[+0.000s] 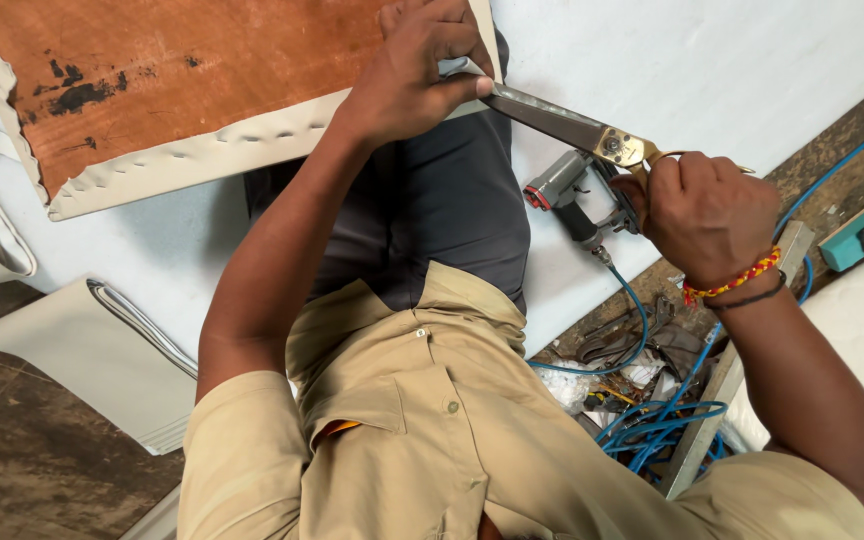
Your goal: The person staples fabric onto a rectangular wooden panel using a pneumatic staple gun, then trims the excess fabric with scissors. The person flips the panel to inspect the finished side.
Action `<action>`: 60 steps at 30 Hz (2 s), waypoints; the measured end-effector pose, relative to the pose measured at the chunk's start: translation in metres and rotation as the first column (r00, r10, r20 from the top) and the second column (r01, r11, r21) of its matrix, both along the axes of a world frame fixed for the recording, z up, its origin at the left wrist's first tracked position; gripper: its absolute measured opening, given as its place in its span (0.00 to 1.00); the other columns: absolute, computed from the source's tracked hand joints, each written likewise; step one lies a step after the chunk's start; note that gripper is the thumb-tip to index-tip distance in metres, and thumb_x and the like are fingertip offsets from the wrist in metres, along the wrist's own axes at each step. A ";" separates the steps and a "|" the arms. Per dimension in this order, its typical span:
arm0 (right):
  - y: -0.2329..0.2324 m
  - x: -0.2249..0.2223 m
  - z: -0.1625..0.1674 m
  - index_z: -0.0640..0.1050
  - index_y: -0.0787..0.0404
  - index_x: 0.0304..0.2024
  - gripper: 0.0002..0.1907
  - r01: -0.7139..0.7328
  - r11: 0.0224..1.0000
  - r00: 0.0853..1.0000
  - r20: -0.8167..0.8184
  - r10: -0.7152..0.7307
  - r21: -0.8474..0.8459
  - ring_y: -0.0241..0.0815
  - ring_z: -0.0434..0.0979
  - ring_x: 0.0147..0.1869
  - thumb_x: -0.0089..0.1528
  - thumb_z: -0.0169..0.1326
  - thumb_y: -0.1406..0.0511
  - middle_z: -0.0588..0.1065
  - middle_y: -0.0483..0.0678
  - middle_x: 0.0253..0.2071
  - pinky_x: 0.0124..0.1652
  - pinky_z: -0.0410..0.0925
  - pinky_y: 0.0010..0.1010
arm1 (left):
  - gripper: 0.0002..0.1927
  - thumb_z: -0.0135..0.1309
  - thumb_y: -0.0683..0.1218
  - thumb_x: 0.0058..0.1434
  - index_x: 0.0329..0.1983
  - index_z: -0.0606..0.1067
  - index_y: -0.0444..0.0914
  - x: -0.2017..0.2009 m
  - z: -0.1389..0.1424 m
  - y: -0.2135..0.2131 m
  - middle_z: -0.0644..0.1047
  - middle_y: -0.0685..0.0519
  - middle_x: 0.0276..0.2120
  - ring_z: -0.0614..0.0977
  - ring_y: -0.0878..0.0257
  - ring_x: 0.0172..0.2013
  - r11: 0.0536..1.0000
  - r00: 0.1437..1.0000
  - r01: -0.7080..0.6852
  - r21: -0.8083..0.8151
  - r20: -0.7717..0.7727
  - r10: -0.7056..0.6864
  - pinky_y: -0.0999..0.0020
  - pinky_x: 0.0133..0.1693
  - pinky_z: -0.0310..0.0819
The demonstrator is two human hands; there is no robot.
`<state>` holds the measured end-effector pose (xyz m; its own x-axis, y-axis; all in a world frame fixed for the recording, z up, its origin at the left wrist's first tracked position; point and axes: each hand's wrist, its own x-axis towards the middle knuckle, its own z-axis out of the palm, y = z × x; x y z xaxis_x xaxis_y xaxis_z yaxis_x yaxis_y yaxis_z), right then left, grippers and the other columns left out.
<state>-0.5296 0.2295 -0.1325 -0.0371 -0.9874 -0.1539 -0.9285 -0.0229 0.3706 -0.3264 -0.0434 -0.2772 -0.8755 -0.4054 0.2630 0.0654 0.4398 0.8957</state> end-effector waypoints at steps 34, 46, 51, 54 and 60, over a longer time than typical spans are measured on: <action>0.001 0.008 -0.002 0.69 0.55 0.24 0.31 0.010 1.000 0.999 0.050 -0.008 -0.029 0.39 0.69 0.25 0.71 0.53 0.41 0.67 0.44 0.23 0.23 0.59 0.30 | 0.06 0.59 0.38 0.61 0.37 0.72 0.37 0.045 0.018 0.019 0.76 0.52 0.46 0.74 0.54 0.52 0.811 0.966 -0.259 -0.524 -0.159 0.206 0.58 0.52 0.65; -0.011 0.004 -0.003 0.69 0.54 0.25 0.30 -0.022 1.000 0.999 0.025 0.023 -0.016 0.38 0.68 0.24 0.72 0.50 0.42 0.67 0.43 0.23 0.22 0.60 0.29 | 0.11 0.64 0.46 0.68 0.39 0.72 0.37 0.038 0.015 0.008 0.77 0.52 0.37 0.76 0.56 0.53 0.865 0.974 -0.223 -0.449 -0.060 0.220 0.55 0.53 0.62; -0.018 -0.001 -0.007 0.68 0.53 0.26 0.29 -0.068 0.997 0.997 0.023 0.068 -0.028 0.38 0.68 0.26 0.73 0.50 0.43 0.66 0.43 0.25 0.24 0.60 0.30 | 0.10 0.63 0.45 0.66 0.43 0.73 0.40 0.029 0.017 0.001 0.78 0.57 0.37 0.76 0.59 0.54 0.852 0.976 -0.212 -0.478 -0.065 0.206 0.55 0.51 0.61; -0.018 -0.004 -0.006 0.68 0.53 0.24 0.30 -0.077 0.997 0.997 0.010 0.077 -0.024 0.38 0.67 0.24 0.72 0.51 0.43 0.65 0.43 0.23 0.22 0.60 0.29 | 0.09 0.63 0.45 0.65 0.41 0.73 0.42 0.027 0.018 -0.003 0.78 0.58 0.37 0.76 0.58 0.54 0.806 0.972 -0.228 -0.546 -0.085 0.218 0.59 0.51 0.61; -0.003 -0.002 0.008 0.67 0.54 0.23 0.31 -0.005 1.000 0.999 0.032 0.004 0.019 0.39 0.66 0.23 0.71 0.52 0.42 0.65 0.43 0.22 0.23 0.59 0.31 | 0.11 0.65 0.48 0.65 0.43 0.74 0.44 0.032 0.021 -0.002 0.75 0.57 0.38 0.74 0.58 0.42 0.821 0.959 -0.262 -0.507 -0.044 0.278 0.60 0.44 0.61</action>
